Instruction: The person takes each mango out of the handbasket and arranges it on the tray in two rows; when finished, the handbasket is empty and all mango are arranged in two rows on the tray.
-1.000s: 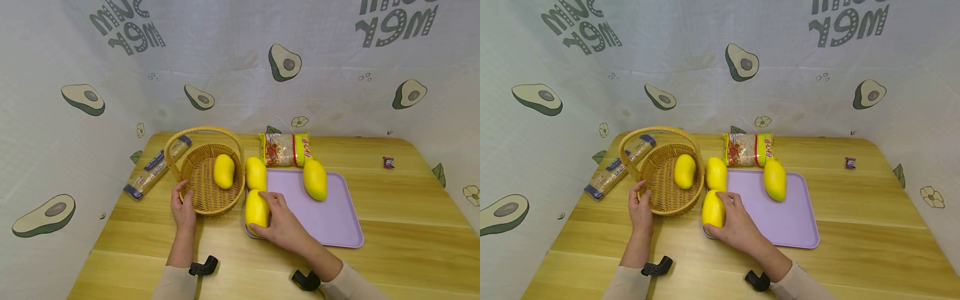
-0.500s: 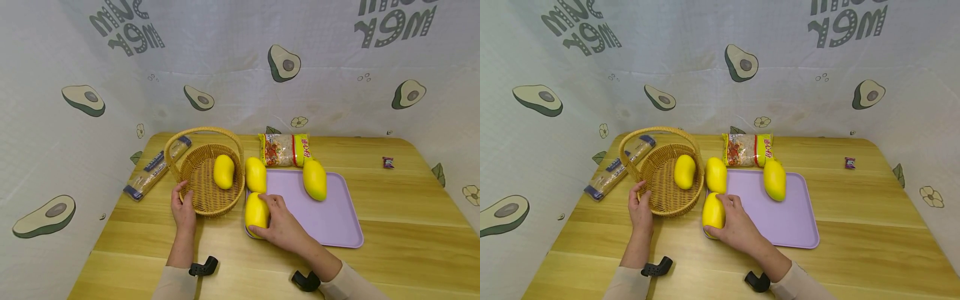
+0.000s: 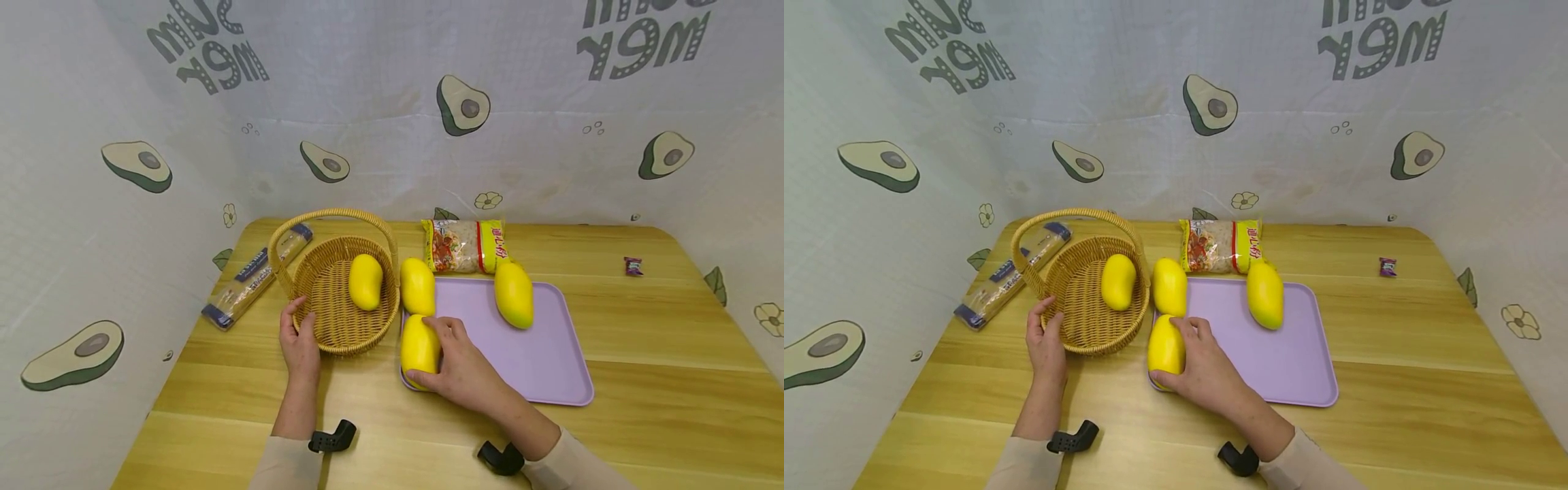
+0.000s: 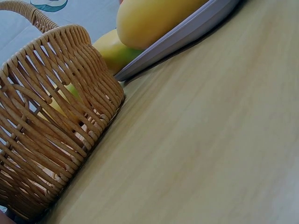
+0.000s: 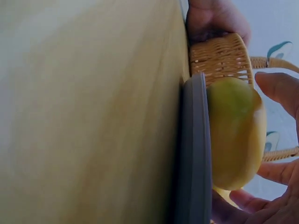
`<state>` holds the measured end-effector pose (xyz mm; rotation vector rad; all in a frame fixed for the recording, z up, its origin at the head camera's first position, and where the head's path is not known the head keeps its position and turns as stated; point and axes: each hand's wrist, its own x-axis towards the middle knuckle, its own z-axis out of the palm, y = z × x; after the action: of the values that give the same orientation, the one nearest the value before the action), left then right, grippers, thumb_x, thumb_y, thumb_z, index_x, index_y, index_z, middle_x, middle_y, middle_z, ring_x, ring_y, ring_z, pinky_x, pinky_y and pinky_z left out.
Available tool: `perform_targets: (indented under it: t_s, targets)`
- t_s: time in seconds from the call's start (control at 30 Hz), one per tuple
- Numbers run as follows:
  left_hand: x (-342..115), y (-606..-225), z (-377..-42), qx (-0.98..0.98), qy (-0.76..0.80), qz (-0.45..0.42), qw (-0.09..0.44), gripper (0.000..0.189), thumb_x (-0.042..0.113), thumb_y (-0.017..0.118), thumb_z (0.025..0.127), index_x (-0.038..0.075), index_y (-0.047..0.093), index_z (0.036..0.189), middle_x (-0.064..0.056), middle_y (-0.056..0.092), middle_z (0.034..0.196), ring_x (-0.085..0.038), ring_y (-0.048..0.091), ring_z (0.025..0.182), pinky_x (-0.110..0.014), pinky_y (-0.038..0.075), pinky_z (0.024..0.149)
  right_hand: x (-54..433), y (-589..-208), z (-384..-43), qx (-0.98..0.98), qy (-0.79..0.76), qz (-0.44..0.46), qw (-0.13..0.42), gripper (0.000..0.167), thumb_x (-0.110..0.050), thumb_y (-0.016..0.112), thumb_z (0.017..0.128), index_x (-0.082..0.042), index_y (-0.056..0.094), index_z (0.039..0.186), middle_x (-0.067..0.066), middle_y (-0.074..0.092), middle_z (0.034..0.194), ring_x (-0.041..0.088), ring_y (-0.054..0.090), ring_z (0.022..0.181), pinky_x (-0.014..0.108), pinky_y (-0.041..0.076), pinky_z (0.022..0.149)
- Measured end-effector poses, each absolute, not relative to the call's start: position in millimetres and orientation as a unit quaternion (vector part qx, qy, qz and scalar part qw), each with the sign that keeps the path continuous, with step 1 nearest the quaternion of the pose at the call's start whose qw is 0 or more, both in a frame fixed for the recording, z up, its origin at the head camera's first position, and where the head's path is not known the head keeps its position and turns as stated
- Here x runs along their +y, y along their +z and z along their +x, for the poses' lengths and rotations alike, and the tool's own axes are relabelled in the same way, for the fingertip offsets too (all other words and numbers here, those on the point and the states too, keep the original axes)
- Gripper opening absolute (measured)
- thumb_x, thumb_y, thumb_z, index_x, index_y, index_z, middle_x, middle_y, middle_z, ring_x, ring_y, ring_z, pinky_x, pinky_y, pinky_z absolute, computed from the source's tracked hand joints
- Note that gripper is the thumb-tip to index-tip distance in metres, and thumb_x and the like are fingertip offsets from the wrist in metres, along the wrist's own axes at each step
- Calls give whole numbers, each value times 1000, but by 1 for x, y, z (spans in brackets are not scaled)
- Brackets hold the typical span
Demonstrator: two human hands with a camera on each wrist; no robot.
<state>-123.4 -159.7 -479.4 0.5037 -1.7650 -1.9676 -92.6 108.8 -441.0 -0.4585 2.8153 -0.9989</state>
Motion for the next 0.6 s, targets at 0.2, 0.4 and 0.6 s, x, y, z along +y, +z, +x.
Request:
perform_targets:
  t_s: [0.2, 0.4, 0.6]
  targets:
    - [-160, -479, -122, -634, -719, 184, 217, 33, 5, 54, 98, 1, 58, 130, -10, 49, 151, -21, 32, 148, -44, 23, 120, 112, -431, -92, 937, -310, -155, 44, 92, -51, 86, 76, -12, 45, 150, 16, 44, 148, 32, 57, 122, 51, 50, 102]
    - [-160, -479, -121, -638, -716, 185, 217, 34, 5, 54, 97, 1, 57, 131, -9, 49, 151, -21, 31, 148, -45, 21, 122, 114, -419, -91, 940, -294, -171, 19, 87, -48, 86, 77, -13, 49, 147, 15, 46, 148, 40, 52, 128, 56, 48, 105]
    - [-159, -478, -122, -638, -714, 184, 223, 36, 3, 54, 96, -2, 56, 131, -9, 51, 149, -20, 34, 147, -43, 21, 122, 118, -415, -93, 939, -294, -174, 33, 77, -36, 81, 84, -7, 49, 147, 21, 50, 145, 40, 59, 123, 56, 50, 102]
